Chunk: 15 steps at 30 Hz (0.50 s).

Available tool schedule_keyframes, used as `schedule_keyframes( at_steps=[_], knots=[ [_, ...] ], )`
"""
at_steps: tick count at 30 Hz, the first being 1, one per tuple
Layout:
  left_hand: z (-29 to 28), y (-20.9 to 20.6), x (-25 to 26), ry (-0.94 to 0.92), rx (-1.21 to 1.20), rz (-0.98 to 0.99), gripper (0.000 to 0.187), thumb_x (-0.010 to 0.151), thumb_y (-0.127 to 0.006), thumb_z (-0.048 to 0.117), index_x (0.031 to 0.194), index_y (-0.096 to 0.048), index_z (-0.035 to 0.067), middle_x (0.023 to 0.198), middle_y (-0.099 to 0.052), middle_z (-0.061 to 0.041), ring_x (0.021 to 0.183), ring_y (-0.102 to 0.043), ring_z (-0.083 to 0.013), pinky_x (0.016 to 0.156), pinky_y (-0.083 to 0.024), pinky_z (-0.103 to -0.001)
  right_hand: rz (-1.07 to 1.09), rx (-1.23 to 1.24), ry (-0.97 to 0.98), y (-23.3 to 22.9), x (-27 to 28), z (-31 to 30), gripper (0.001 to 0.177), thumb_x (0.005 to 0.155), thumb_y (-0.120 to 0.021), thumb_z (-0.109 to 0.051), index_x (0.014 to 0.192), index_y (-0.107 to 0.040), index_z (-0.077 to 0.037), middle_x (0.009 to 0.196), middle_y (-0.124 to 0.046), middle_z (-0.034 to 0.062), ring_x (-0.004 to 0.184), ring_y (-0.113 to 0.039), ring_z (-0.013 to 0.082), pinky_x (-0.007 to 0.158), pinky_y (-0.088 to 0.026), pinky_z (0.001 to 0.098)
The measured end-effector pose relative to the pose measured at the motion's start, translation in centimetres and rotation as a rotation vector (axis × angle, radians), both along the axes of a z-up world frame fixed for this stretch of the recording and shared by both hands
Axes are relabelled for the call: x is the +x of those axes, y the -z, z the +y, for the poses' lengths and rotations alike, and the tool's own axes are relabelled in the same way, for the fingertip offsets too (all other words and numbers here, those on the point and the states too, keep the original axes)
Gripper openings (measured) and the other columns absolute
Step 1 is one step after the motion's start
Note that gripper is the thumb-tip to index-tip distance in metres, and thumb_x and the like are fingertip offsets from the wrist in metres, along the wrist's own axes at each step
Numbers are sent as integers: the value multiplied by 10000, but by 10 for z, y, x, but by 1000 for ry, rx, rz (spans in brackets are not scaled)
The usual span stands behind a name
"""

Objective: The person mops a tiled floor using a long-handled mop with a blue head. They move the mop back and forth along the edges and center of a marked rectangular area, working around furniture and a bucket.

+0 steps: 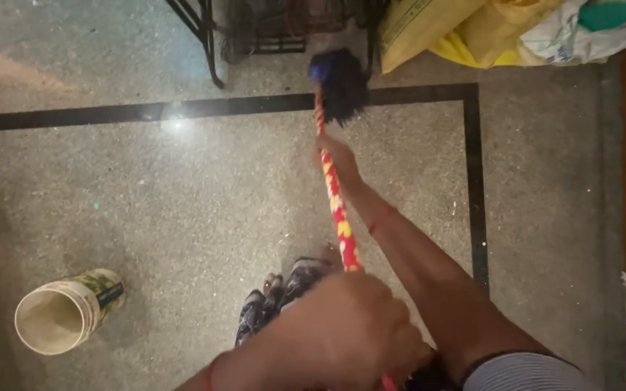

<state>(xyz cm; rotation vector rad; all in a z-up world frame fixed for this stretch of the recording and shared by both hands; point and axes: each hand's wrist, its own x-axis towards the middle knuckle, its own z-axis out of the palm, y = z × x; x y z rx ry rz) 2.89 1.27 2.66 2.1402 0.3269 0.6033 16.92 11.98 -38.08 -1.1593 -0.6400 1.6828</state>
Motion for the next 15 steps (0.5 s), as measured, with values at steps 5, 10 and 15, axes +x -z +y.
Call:
schedule_keyframes(
  at_steps=[5, 10, 15],
  knots=[
    [-10, -49, -3, -76, 131, -120, 135, 878, -710, 144, 816, -615, 72, 728, -551, -48, 714, -620, -235, 648, -486, -414, -61, 287, -224, -34, -5, -56, 129, 975, -629, -208, 922, -631, -91, 776, -543, -52, 675, -519, 58, 595, -416, 248],
    [-16, -57, -4, -145, 166, -165, 61, 883, -682, 102, 897, -641, 59, 772, -564, -50, 747, -629, -216, 670, -514, -373, -874, 550, -380, -51, 10, -51, 189, 994, -631, -251, 956, -692, -77, 851, -666, 9, 769, -672, 123, 701, -510, 302],
    [-20, -4, -4, -81, 137, -68, 99, 857, -676, 123, 840, -599, 63, 778, -554, -47, 775, -613, -227, 717, -507, -369, -619, 448, -118, -26, -2, -19, 166, 952, -698, -192, 1065, -701, -71, 972, -699, 74, 894, -676, 226, 784, -533, 325]
  ],
)
